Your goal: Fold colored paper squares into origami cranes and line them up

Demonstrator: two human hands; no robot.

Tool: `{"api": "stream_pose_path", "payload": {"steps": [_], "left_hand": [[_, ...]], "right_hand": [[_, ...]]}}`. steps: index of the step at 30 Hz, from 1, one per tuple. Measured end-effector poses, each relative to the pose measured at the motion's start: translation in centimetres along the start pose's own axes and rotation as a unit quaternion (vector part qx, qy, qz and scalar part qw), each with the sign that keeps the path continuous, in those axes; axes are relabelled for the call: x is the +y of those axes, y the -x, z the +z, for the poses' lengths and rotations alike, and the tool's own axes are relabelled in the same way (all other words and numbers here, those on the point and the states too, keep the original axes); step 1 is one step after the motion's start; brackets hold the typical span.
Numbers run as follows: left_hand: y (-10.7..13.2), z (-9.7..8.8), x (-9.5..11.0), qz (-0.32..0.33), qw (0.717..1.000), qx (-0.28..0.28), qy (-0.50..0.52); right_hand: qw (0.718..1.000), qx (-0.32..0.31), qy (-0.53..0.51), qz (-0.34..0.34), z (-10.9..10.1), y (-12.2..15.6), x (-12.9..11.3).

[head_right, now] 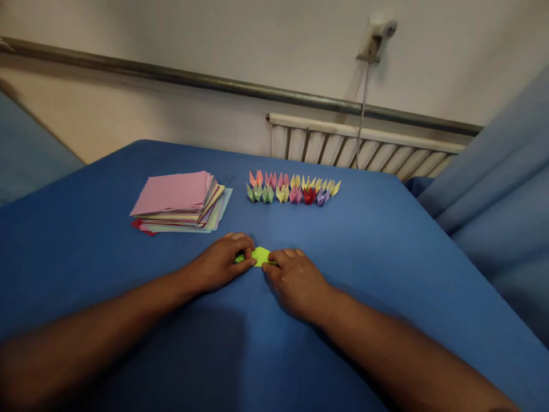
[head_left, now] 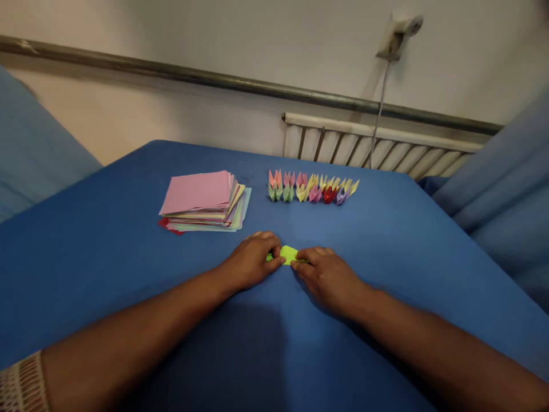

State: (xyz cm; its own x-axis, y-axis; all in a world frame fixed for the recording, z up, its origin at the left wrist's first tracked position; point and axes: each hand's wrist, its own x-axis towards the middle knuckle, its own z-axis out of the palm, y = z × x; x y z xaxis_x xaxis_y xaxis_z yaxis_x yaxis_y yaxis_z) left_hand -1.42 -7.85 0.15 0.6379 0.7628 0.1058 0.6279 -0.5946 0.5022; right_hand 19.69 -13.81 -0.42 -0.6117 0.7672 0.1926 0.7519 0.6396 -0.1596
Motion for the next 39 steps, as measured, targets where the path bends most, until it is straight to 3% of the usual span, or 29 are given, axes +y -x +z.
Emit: {"api": "stream_pose_path", "payload": {"steps": [4, 8, 14, 19, 31, 39], "left_hand": [[-0.1, 0.0, -0.1, 0.000, 1.000, -0.002, 0.000], [-0.2, -0.2, 0.1, -0.003, 1.000, -0.004, -0.001], [0.0, 0.1, 0.1, -0.004, 0.999, 0.023, -0.024], [0.0, 0.2, -0.1, -0.005, 0.998, 0.008, -0.067], [-0.3, 0.4, -0.6, 0.010, 0.999, 0.024, 0.026], [-0.2, -0.4, -0.8, 0.011, 1.000, -0.002, 0.029]], "right_hand": [[0.999, -0.003, 0.009, 0.043, -0.4, 0.1, 0.5], [0.996, 0.036, 0.000, 0.076, -0.5, 0.0, 0.8], [0.999, 0.014, -0.041, 0.005, 0.1, -0.2, -0.5], [0.999, 0.001, -0.037, 0.012, 0.2, -0.1, -1.0], [1.000, 0.001, -0.026, -0.010, 0.2, -0.1, -1.0], [1.000, -0.017, -0.011, -0.009, -0.3, -0.1, -1.0]]}}
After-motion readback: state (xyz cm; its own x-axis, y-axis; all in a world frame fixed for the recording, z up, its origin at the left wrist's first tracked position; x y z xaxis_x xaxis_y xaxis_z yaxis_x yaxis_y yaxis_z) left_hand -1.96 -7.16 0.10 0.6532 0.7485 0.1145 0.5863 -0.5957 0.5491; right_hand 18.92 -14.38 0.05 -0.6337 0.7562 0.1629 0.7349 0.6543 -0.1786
